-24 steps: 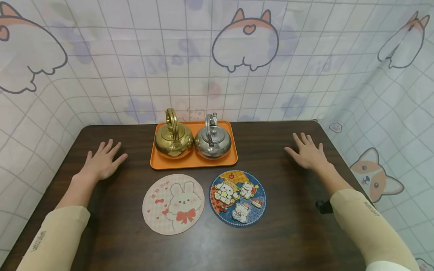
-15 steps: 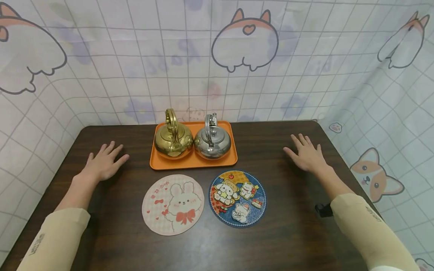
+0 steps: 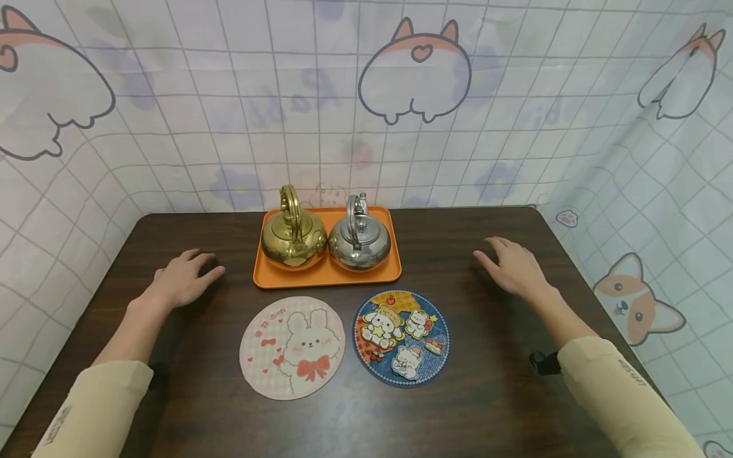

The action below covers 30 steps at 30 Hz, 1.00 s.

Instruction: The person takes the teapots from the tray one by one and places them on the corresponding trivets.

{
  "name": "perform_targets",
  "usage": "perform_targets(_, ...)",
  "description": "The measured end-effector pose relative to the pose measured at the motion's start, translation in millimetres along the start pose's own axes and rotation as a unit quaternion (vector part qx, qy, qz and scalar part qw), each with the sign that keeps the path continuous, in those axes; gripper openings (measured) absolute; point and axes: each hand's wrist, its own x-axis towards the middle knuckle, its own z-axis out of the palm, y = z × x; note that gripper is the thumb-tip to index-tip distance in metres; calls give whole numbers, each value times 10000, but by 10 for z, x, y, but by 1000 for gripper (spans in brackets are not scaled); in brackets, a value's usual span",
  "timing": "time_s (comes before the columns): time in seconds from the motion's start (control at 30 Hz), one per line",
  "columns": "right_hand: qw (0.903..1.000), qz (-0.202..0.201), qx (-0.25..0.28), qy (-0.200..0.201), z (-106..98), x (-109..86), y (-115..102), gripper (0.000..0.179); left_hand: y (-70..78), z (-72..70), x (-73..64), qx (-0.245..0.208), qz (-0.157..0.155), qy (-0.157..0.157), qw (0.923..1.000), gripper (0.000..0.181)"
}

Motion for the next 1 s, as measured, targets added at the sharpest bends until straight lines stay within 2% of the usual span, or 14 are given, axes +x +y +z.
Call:
perform_targets(0.33, 9983, -362, 347, 310, 7, 0, -170, 49, 130, -28, 11, -386, 370, 195, 9984, 58)
perform_targets(0.57, 9911, -782, 757, 764, 25, -8, -288, 30, 241, -35, 18, -695, 659, 458, 9943, 48)
perform_targets(0.73, 9841, -967, 1133, 962, 18, 0, -391, 25, 304, -19, 16, -987, 466, 521, 9927, 46)
perform_targets(1.0, 9756, -1056, 1689, 927, -21, 14, -601, 23, 391, 0, 13, -1363, 143, 498, 9893, 47)
